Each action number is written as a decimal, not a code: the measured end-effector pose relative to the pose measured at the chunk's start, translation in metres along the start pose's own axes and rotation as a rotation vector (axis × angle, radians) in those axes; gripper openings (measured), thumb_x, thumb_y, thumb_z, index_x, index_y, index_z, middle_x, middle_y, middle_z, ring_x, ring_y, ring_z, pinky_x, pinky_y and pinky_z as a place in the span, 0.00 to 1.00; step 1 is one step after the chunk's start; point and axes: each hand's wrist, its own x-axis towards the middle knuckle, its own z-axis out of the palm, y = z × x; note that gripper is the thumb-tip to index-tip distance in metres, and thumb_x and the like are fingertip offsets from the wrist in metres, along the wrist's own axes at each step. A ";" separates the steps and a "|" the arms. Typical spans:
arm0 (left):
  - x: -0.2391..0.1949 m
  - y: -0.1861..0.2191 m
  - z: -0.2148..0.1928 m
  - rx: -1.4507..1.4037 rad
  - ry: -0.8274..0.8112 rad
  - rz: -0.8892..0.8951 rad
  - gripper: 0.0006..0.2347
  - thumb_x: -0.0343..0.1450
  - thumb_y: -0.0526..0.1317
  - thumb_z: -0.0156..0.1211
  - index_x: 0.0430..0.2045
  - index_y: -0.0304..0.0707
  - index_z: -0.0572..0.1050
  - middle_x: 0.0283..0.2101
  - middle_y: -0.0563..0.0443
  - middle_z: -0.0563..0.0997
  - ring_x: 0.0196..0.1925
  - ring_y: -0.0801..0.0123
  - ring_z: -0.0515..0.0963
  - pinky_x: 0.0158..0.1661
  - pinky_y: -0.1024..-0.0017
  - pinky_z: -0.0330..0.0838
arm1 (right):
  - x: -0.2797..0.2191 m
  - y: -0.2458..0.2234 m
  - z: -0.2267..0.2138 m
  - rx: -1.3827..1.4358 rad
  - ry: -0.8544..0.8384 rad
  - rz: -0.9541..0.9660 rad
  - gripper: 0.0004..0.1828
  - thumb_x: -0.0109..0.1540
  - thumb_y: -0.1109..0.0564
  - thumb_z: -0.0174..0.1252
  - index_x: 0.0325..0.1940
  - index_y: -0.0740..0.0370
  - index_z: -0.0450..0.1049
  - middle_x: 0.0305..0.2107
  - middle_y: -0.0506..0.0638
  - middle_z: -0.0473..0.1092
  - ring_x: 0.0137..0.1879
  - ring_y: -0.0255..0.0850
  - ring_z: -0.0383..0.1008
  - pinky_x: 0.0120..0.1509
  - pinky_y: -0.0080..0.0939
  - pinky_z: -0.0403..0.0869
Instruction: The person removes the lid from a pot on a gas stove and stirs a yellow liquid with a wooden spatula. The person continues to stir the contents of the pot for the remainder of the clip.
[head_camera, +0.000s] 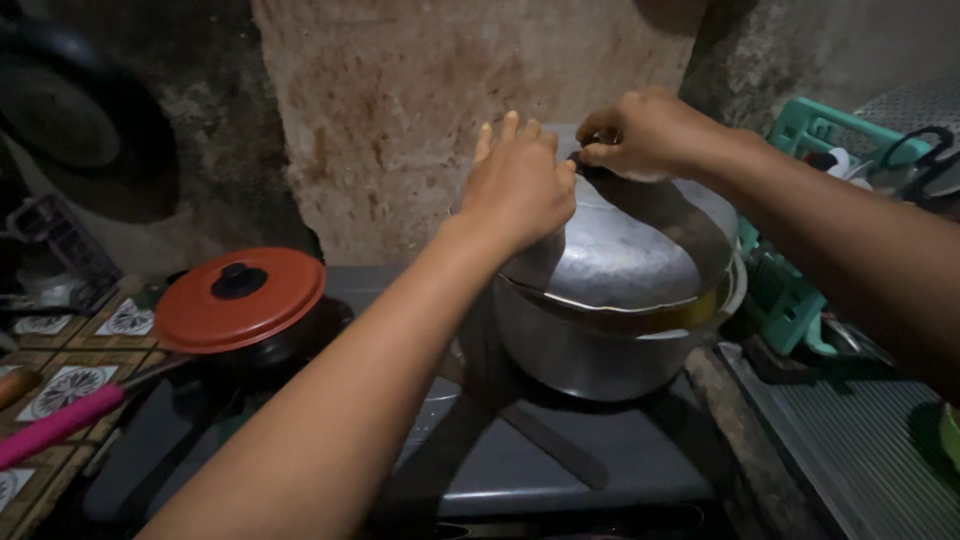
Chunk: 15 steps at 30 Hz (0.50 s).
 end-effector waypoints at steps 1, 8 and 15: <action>-0.001 -0.002 -0.002 0.009 0.017 0.002 0.20 0.71 0.45 0.53 0.50 0.25 0.74 0.63 0.31 0.69 0.71 0.40 0.58 0.68 0.44 0.45 | 0.001 -0.003 -0.001 -0.005 -0.005 0.003 0.22 0.63 0.44 0.61 0.59 0.52 0.80 0.38 0.63 0.80 0.41 0.55 0.81 0.52 0.52 0.77; -0.017 -0.017 -0.035 0.074 -0.005 -0.070 0.19 0.71 0.44 0.52 0.50 0.26 0.75 0.62 0.33 0.71 0.72 0.42 0.59 0.70 0.44 0.46 | 0.030 -0.039 -0.006 0.077 0.061 -0.163 0.22 0.62 0.45 0.63 0.58 0.55 0.79 0.42 0.59 0.79 0.44 0.52 0.82 0.54 0.50 0.77; -0.044 -0.050 -0.081 0.152 0.051 -0.171 0.20 0.71 0.43 0.52 0.54 0.26 0.73 0.63 0.33 0.70 0.73 0.42 0.57 0.71 0.46 0.44 | 0.067 -0.106 -0.008 0.172 0.115 -0.369 0.21 0.61 0.46 0.64 0.56 0.54 0.81 0.43 0.58 0.79 0.47 0.51 0.81 0.56 0.49 0.76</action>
